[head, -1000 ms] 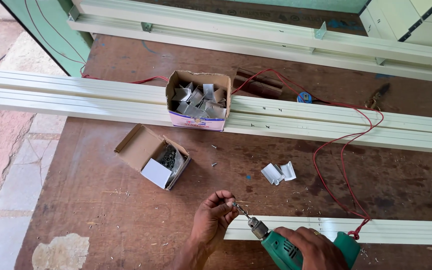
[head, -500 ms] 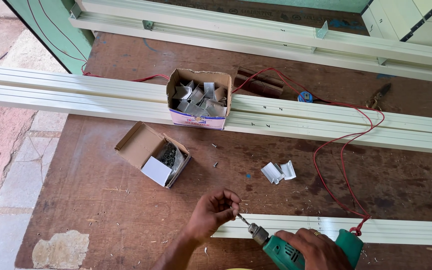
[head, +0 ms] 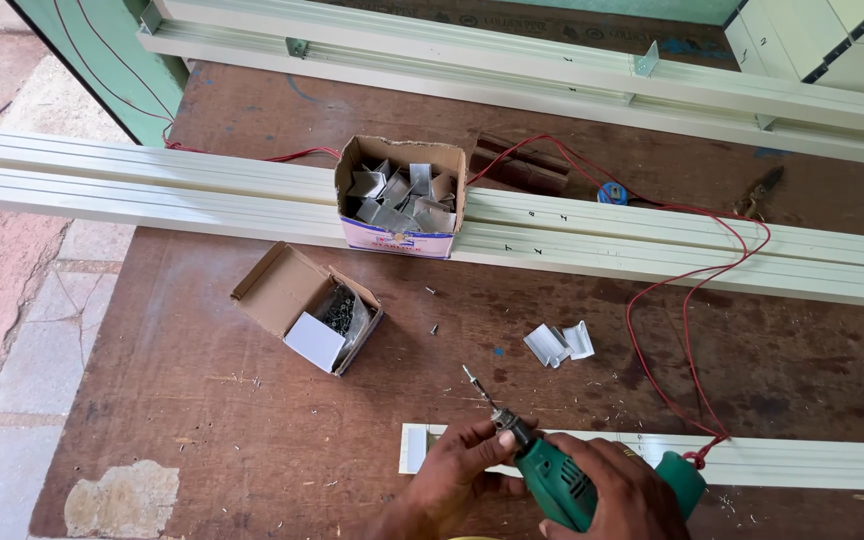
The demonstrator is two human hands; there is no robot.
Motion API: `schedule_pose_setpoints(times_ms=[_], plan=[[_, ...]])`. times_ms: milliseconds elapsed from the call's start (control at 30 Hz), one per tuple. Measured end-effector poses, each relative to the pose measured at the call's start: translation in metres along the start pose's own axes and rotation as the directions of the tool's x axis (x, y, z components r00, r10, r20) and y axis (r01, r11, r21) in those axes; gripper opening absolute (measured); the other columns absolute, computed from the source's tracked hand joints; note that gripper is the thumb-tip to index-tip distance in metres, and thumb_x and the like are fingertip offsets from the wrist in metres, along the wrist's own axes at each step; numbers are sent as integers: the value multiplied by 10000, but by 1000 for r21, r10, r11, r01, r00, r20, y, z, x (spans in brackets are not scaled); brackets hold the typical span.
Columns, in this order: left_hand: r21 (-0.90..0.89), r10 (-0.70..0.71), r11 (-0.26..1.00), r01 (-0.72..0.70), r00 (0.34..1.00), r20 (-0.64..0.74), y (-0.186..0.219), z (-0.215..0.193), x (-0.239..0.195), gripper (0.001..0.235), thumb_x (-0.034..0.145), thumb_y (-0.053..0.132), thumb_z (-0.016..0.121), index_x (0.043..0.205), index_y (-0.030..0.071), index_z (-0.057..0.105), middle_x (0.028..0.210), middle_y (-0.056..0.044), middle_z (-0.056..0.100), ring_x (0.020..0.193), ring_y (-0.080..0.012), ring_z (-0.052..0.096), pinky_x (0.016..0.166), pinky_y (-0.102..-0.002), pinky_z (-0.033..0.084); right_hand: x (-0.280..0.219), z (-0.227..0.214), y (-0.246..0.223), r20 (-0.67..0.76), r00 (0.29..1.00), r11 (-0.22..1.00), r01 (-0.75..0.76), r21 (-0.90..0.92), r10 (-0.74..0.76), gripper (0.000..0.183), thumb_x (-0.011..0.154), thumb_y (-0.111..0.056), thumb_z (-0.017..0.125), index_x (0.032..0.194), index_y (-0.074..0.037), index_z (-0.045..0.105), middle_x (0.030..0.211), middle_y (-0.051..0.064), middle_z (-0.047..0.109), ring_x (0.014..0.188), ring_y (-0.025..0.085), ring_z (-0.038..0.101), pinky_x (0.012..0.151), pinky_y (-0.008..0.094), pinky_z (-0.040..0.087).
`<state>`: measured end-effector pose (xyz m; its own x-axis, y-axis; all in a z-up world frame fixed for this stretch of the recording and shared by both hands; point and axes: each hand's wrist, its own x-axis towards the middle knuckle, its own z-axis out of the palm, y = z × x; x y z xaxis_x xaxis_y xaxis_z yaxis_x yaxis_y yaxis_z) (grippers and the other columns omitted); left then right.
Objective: The recorder uses an electric drill to attach small metal brackets to long white aluminum profiles on a workbench.
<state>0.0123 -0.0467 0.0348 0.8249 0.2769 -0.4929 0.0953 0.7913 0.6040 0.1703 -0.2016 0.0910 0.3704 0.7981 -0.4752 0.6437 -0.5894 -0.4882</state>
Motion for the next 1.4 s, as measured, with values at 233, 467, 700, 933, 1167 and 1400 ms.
schedule_pose_setpoints(times_ms=[233, 467, 700, 933, 1167, 1400], plan=[[80, 46, 996, -45, 999, -19, 14, -8, -3, 321, 959, 291, 711, 1095, 1, 699, 885, -54, 726, 763, -147, 696, 758, -314, 625, -8, -17, -12, -19, 1000, 998, -16, -61, 15, 1075, 702, -389, 895, 1611, -339, 324, 1456, 91, 579, 1313, 327, 592, 1130, 501, 453], [-95, 140, 984, -150, 984, -106, 30, -26, 7, 335, 1045, 318, 664, 919, 7, 668, 701, -36, 640, 580, -127, 647, 599, -301, 626, -15, -9, -7, -201, 852, 874, 456, -168, -483, 1051, 671, -359, 948, 1572, -230, 422, 1505, 282, 508, 1295, 456, 579, 1048, 566, 449], [685, 429, 659, -310, 903, -5, 16, -95, -25, 431, 943, 359, 668, 1263, 70, 694, 1090, -87, 782, 957, -221, 762, 877, -385, 661, -19, 8, -25, -518, 730, 866, 498, -42, -445, 838, 629, -123, 850, 1413, -192, 563, 1376, 260, 614, 1125, 402, 724, 845, 446, 617], [983, 389, -165, -78, 911, 137, -26, -140, -15, 856, 680, 364, 890, 1435, 166, 538, 1454, -94, 533, 1322, -333, 485, 1081, -473, 439, -27, 12, -12, -535, 771, 887, 454, 81, -346, 830, 643, -103, 872, 1410, -172, 562, 1358, 266, 630, 1050, 339, 775, 790, 403, 645], [972, 405, -233, -38, 904, 132, -33, -150, -7, 682, 759, 486, 853, 1355, 238, 632, 1363, -32, 632, 1192, -264, 608, 994, -424, 534, -30, 19, -3, -516, 808, 904, 405, 137, -284, 829, 631, -106, 883, 1401, -184, 584, 1346, 253, 642, 1025, 321, 789, 751, 391, 663], [963, 379, -265, -44, 914, 146, -37, -161, 0, 685, 756, 538, 836, 1356, 269, 644, 1376, -13, 652, 1151, -246, 615, 956, -403, 560, -31, 18, 2, -542, 779, 893, 436, 109, -314, 866, 607, -113, 875, 1414, -199, 574, 1326, 233, 670, 948, 284, 804, 708, 385, 652]])
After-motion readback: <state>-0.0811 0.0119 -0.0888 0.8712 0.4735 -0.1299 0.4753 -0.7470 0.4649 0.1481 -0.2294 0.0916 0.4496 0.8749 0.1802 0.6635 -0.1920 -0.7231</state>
